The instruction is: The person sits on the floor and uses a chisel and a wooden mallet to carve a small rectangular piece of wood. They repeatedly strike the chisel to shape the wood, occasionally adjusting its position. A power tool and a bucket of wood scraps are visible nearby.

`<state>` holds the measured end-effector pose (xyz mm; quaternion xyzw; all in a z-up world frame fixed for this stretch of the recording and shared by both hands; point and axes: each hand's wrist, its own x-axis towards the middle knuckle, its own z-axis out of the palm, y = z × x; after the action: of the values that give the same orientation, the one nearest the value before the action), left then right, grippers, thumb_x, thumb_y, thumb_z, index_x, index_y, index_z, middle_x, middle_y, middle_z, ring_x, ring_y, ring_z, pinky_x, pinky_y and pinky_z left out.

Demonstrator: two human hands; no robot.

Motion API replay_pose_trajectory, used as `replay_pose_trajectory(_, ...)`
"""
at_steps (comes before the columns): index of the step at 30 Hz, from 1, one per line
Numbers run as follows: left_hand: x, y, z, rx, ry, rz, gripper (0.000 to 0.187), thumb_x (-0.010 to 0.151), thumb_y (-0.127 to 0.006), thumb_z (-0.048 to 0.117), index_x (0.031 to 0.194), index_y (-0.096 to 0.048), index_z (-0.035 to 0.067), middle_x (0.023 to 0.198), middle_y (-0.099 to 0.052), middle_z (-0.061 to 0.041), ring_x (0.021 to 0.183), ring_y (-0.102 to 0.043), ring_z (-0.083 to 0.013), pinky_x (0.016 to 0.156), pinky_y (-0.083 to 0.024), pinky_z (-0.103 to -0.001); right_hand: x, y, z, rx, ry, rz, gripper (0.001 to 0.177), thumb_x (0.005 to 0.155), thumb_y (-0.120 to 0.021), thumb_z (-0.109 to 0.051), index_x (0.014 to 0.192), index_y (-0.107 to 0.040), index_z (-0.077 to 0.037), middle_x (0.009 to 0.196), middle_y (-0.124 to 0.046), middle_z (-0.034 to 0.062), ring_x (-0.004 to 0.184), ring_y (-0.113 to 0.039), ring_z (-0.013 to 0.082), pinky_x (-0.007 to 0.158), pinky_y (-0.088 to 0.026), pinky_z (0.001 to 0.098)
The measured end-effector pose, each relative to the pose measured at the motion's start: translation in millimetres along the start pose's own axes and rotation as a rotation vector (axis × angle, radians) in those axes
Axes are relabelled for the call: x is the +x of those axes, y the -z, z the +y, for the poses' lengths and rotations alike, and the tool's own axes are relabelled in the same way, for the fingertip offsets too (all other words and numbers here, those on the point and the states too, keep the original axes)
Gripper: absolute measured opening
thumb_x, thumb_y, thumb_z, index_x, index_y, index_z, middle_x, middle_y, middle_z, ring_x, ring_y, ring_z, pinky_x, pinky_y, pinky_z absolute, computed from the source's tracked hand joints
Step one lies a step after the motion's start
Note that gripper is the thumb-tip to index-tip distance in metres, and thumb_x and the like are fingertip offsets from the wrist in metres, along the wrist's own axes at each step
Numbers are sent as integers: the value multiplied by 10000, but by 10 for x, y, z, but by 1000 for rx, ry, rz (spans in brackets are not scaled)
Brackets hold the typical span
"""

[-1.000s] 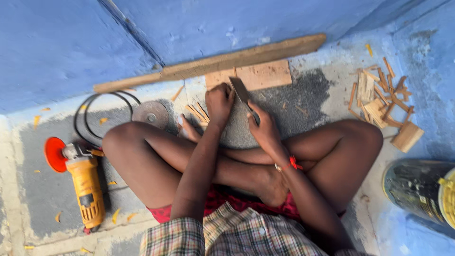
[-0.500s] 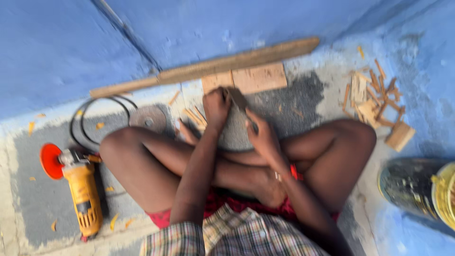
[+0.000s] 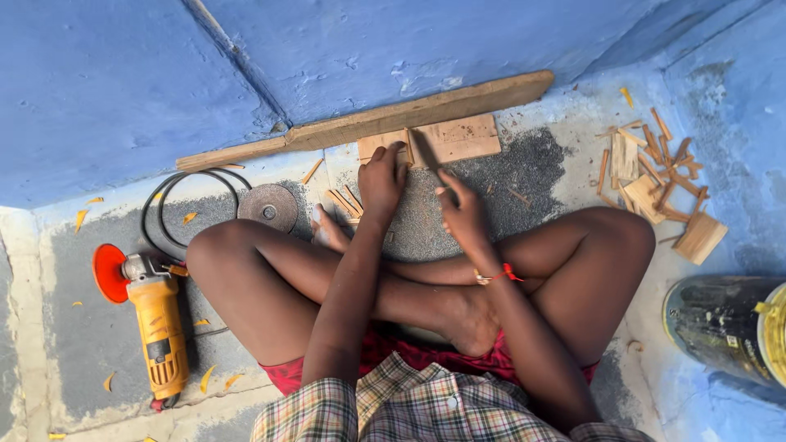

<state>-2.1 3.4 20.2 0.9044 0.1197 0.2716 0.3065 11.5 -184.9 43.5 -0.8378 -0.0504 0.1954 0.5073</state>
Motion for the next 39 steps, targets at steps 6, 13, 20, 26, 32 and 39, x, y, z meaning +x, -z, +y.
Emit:
replay_pose_trajectory(6, -28, -92, -3, 208, -77, -118, 309, 936, -625, 170, 1231, -718, 154, 983, -712, -84, 867, -709, -310, 729, -570, -449, -54, 438, 52, 46, 86, 83, 426, 1010, -629, -208, 1425, -608, -116, 639, -565, -25, 467, -534, 59, 416, -459, 255)
replay_pose_trajectory(13, -18, -99, -18, 279, -137, -136, 331, 946, -630, 236, 1223, -708, 72, 947, -728, -95, 845, -711, -302, 719, -574, -438, -103, 428, -12, 75, 87, 4, 434, 1007, -630, -230, 1425, -602, -114, 608, -567, -23, 457, -526, 51, 413, -458, 251)
replay_pose_trajectory(20, -35, -111, -49, 230, -44, -178, 272, 989, -611, 216, 1198, -726, 84, 932, -738, -112, 833, -713, -321, 721, -571, -464, -219, 319, -154, 28, 85, -105, 438, 988, -642, -229, 1414, -618, -130, 541, -544, -16, 440, -519, 62, 416, -452, 258)
replay_pose_trajectory(26, 3, -36, -15, 114, 74, -152, 189, 942, -682, 260, 1081, -769, 166, 989, -755, -82, 888, -717, -330, 763, -565, -458, -410, 255, -137, 127, 6, -188, 467, 993, -625, -232, 1453, -585, -160, 552, -509, -39, 451, -493, 52, 421, -451, 248)
replay_pose_trajectory(32, 16, -19, 27, 8, 157, -79, 213, 867, -742, 229, 1069, -752, 160, 993, -747, -80, 882, -707, -332, 760, -555, -445, -467, 235, -158, 109, 4, -181, 460, 1000, -618, -228, 1452, -578, -159, 552, -514, -38, 450, -496, 49, 412, -440, 245)
replay_pose_trajectory(39, 2, -58, 7, 43, 171, -105, 149, 863, -758, 221, 923, -692, 102, 915, -729, -91, 871, -695, -348, 731, -528, -467, -496, 186, -131, -66, 126, -67, 419, 962, -644, -167, 1377, -648, -111, 624, -639, 85, 453, -562, 169, 459, -485, 343)
